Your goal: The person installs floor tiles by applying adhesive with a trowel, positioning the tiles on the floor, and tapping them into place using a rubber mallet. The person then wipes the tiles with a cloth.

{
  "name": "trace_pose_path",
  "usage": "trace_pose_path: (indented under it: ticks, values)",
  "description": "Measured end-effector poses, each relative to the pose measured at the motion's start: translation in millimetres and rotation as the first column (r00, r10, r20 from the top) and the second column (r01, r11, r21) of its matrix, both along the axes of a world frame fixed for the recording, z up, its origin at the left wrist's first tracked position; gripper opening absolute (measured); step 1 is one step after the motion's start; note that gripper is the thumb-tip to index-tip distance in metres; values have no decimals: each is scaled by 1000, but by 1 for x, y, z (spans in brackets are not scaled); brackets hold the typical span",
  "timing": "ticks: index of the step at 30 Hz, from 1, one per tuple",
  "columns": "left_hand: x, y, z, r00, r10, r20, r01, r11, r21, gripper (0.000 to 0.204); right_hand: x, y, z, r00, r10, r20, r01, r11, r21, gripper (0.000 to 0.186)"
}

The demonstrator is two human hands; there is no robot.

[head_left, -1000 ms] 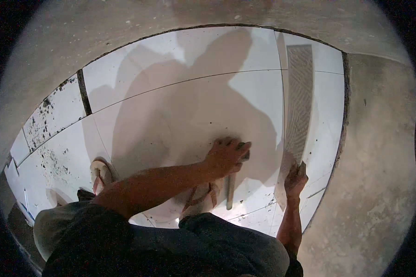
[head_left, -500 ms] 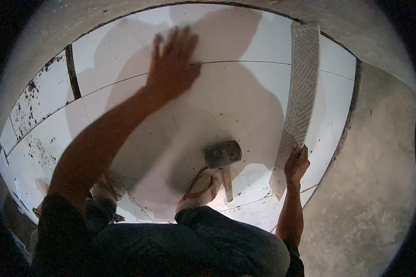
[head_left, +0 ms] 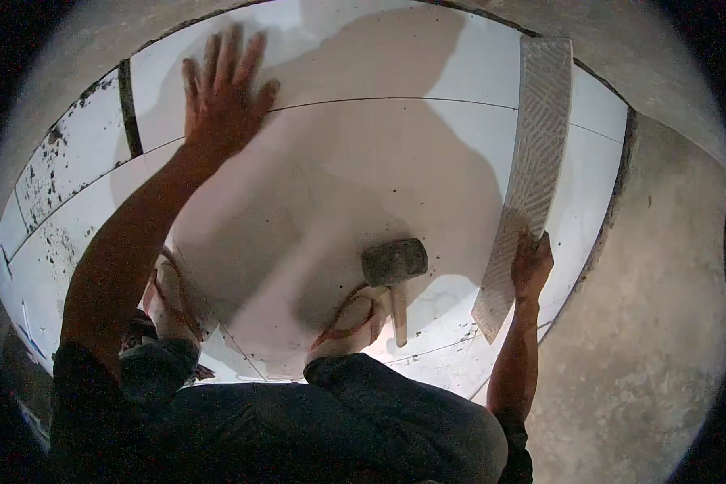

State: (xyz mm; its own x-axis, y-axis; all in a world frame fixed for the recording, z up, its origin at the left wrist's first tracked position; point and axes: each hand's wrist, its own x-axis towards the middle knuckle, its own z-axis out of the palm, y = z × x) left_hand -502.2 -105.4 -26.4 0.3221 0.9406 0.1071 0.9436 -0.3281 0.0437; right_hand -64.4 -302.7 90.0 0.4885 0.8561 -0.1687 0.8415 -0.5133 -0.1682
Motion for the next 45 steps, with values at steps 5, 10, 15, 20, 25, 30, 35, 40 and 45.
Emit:
trace_pose_path:
  ticks: [5, 10, 15, 20, 25, 30, 35, 40, 45]
  values:
    - [-10, -60, 21, 988, -156, 10, 153, 954, -257, 73, -7, 10, 6, 993, 38, -114, -37, 999, 10, 28]
    - [-12, -101, 33, 933, -328, 148, 360, 859, -364, 72, -36, 2, 3, 973, 115, -202, -111, 993, 29, 30]
    - [-44, -90, 45, 809, -552, 203, 586, 730, -352, 67, -96, 8, 8, 987, 26, -160, -36, 997, -61, 34]
    - [-103, -71, 58, 516, -799, 308, 816, 350, -459, 54, -126, -4, -2, 952, 55, -300, -19, 993, 120, 34]
    - [-183, -70, 106, 669, -585, 458, 613, 87, -786, 51, -189, 7, 18, 974, -85, -212, 72, 995, -70, 46]
    - [-232, -90, 103, 715, -483, 505, 591, 31, -806, 51, -225, -10, 8, 991, 100, -90, -103, 994, -24, 39]
    - [-249, -81, 93, 825, -237, 513, 551, 135, -824, 43, -293, -7, 16, 960, -97, -264, 69, 991, -113, 36]
    - [-258, -84, 71, 826, -204, 525, 543, 536, -647, 42, -336, -13, 13, 958, 14, -288, -42, 995, -92, 44]
    - [-261, -69, 42, 845, -420, 331, 504, 833, -229, 53, -376, -10, 16, 950, 47, -308, -82, 992, -100, 37]
